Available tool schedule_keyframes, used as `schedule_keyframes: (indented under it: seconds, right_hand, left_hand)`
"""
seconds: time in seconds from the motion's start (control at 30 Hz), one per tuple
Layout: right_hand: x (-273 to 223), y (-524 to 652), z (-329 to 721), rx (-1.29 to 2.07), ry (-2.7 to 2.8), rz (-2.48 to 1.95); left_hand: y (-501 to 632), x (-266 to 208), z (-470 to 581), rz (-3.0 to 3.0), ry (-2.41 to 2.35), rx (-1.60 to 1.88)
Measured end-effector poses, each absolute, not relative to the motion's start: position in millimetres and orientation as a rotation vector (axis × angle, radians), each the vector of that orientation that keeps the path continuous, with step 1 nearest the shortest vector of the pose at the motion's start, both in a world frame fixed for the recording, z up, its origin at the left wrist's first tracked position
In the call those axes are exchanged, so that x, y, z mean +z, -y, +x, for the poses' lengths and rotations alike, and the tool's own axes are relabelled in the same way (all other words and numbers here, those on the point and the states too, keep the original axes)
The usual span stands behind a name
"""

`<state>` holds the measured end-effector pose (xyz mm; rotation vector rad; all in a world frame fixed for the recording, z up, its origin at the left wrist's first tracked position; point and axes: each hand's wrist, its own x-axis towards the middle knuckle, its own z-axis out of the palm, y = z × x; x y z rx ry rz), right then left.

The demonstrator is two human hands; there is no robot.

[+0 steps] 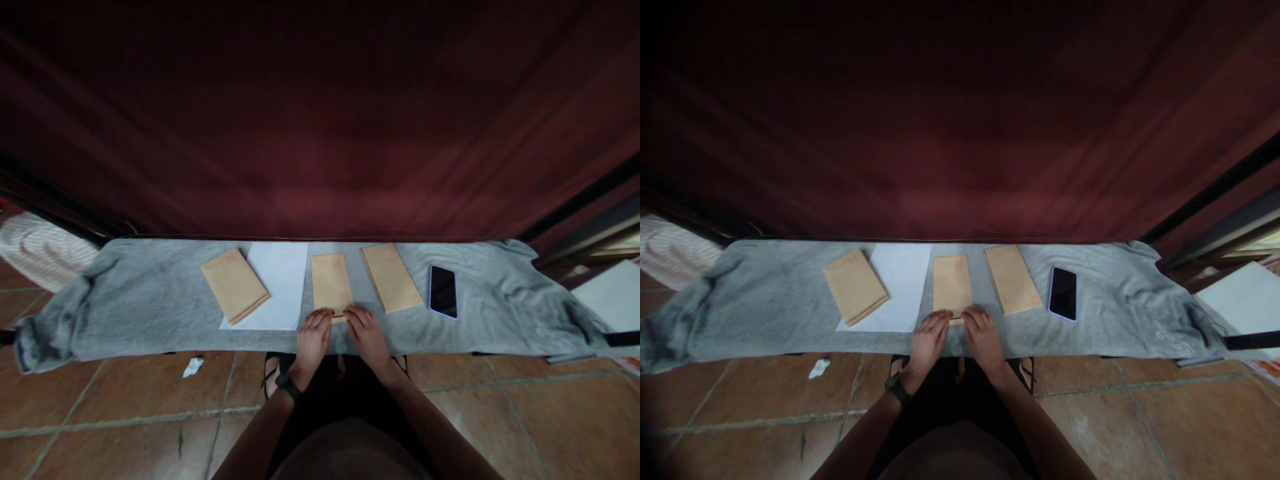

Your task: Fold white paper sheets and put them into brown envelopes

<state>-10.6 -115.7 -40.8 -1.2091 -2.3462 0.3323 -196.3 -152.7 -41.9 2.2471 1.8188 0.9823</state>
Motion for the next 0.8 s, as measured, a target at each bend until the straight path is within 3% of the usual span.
schedule_keyframes:
  seconds: [0.8]
  right_hand:
    - [-41,150,-24,0.199,2.367,-1.265]
  left_hand:
    - [152,-41,-188,2.006,-2.131,1.07]
